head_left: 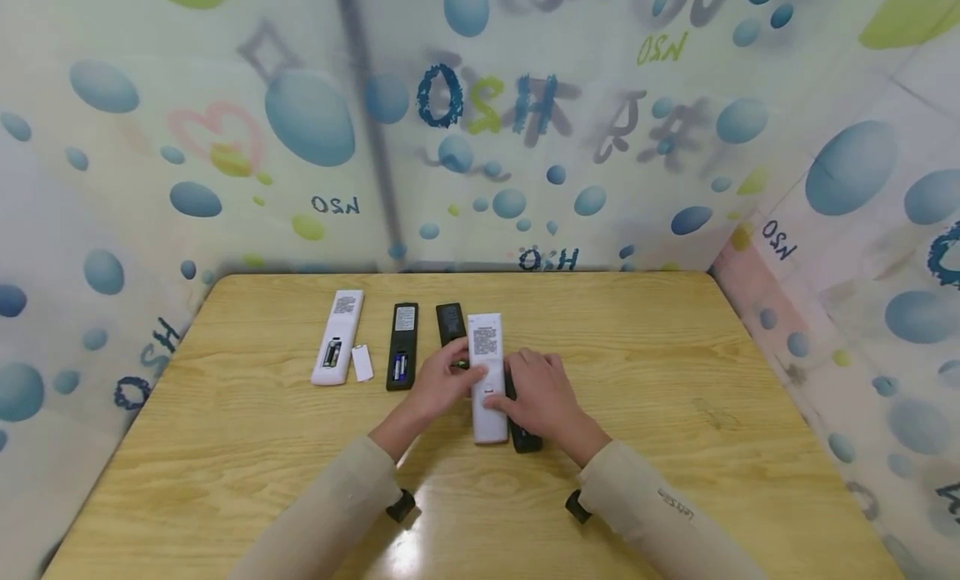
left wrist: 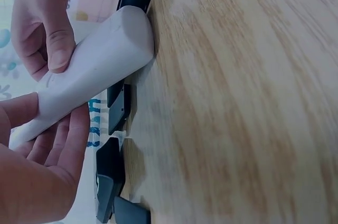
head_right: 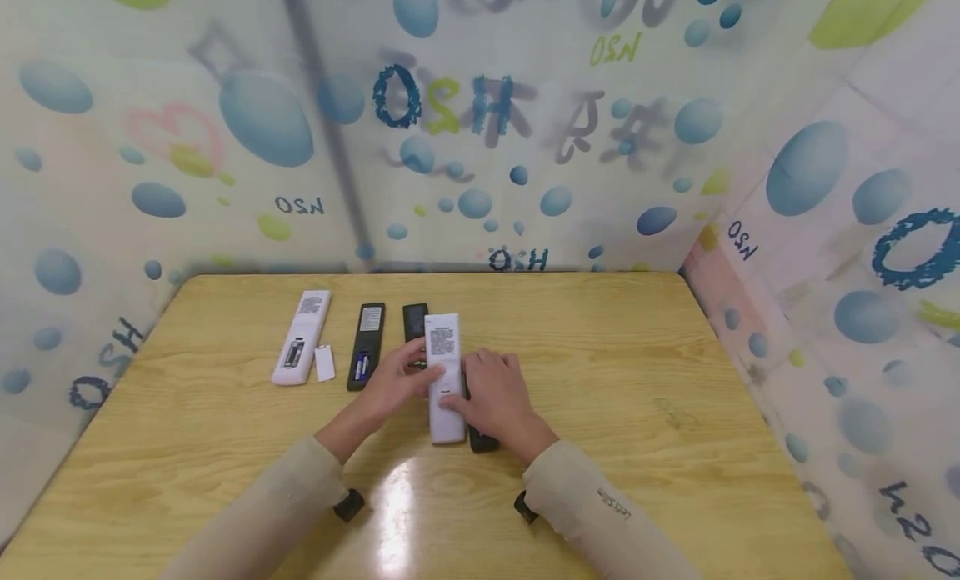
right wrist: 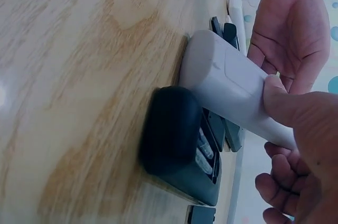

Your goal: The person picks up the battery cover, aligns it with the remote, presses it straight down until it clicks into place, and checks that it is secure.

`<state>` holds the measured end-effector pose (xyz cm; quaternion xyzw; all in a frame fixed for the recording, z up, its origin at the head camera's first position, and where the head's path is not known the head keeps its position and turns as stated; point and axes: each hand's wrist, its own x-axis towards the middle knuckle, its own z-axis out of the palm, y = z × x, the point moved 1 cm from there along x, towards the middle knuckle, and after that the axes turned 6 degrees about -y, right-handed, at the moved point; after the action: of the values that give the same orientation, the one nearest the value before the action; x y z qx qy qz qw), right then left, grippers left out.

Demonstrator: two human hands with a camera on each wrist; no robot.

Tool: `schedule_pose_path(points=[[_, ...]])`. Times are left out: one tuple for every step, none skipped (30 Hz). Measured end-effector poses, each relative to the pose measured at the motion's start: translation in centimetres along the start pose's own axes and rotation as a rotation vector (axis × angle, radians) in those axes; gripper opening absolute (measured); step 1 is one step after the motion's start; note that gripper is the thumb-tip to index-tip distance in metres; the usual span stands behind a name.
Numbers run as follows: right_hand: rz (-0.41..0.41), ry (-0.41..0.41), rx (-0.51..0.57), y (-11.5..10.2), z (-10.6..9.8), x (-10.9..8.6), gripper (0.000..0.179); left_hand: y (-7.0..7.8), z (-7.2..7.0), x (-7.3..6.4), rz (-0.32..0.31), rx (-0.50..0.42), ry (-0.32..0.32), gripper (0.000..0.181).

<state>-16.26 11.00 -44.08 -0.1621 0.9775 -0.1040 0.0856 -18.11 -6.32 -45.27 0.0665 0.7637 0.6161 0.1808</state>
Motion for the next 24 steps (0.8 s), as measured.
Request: schedule_pose_path(points=[[0.002, -0.002, 0.002, 0.0, -0.1, 0.0, 0.063, 0.0, 0.0, 0.0, -0.001, -0.002, -0.002, 0.050], [0.004, -0.003, 0.008, -0.1, -0.1, 0.0, 0.063, -0.1, -0.1, 0.1, -0.002, -0.004, -0.002, 0.050], [0.006, -0.004, 0.018, -0.1, -0.2, 0.0, 0.062, -0.1, -0.1, 0.1, -0.004, -0.004, -0.002, 0.049], [0.005, -0.003, 0.032, 0.0, -0.2, 0.1, 0.061, -0.2, -0.1, 0.2, -0.005, -0.005, -0.002, 0.049], [0.006, -0.003, 0.046, 0.0, -0.3, 0.1, 0.060, -0.2, -0.2, 0.2, -0.007, -0.006, -0.003, 0.049], [0.006, -0.002, 0.063, 0.0, -0.3, 0.1, 0.059, -0.2, -0.2, 0.3, -0.006, -0.006, -0.006, 0.049], [0.005, -0.002, 0.075, 0.1, -0.3, 0.1, 0.058, -0.2, -0.2, 0.3, -0.007, -0.010, -0.010, 0.049], [0.004, -0.001, 0.084, 0.2, -0.4, 0.1, 0.057, -0.2, -0.3, 0.4, -0.008, -0.017, -0.014, 0.048], [0.002, 0.003, 0.093, 0.3, -0.4, 0.2, 0.056, -0.1, -0.3, 0.4, -0.008, -0.023, -0.017, 0.048], [0.001, 0.008, 0.099, 0.4, -0.5, 0.2, 0.055, 0.0, -0.3, 0.4, -0.006, -0.032, -0.020, 0.048], [-0.001, 0.014, 0.105, 0.5, -0.6, 0.2, 0.054, 0.1, -0.3, 0.4, -0.003, -0.038, -0.022, 0.048], [-0.003, 0.021, 0.110, 0.6, -0.7, 0.2, 0.053, 0.2, -0.4, 0.4, -0.005, -0.044, -0.022, 0.047], [-0.006, 0.028, 0.110, 0.7, -0.8, 0.2, 0.052, 0.3, -0.4, 0.4, -0.007, -0.046, -0.020, 0.047], [-0.008, 0.036, 0.112, 0.8, -0.9, 0.2, 0.052, 0.4, -0.4, 0.4, -0.008, -0.044, -0.017, 0.047], [-0.008, 0.041, 0.117, 0.9, -1.0, 0.2, 0.051, 0.5, -0.4, 0.4, -0.012, -0.043, -0.014, 0.047], [-0.006, 0.044, 0.118, 1.1, -1.1, 0.2, 0.051, 0.5, -0.5, 0.3, -0.017, -0.040, -0.011, 0.047], [-0.004, 0.046, 0.119, 1.3, -1.1, 0.2, 0.050, 0.6, -0.5, 0.3, -0.023, -0.038, -0.008, 0.047], [0.000, 0.045, 0.116, 1.5, -1.2, 0.2, 0.050, 0.6, -0.6, 0.3, -0.032, -0.040, -0.003, 0.046], [0.005, 0.044, 0.113, 1.7, -1.2, 0.2, 0.049, 0.7, -0.6, 0.4, -0.040, -0.045, 0.002, 0.046], [0.010, 0.044, 0.116, 1.9, -1.3, 0.2, 0.049, 0.7, -0.7, 0.4, -0.049, -0.053, 0.007, 0.045], [0.017, 0.042, 0.121, 2.1, -1.3, 0.2, 0.049, 0.7, -0.8, 0.5, -0.056, -0.064, 0.011, 0.045], [0.025, 0.039, 0.123, 2.2, -1.4, 0.2, 0.048, 0.7, -0.9, 0.5, -0.061, -0.070, 0.016, 0.044], [0.031, 0.037, 0.125, 2.4, -1.5, 0.1, 0.048, 0.7, -1.0, 0.6, -0.065, -0.075, 0.022, 0.044], [0.036, 0.036, 0.130, 2.6, -1.6, 0.1, 0.047, 0.7, -1.0, 0.7, -0.065, -0.079, 0.027, 0.044]])
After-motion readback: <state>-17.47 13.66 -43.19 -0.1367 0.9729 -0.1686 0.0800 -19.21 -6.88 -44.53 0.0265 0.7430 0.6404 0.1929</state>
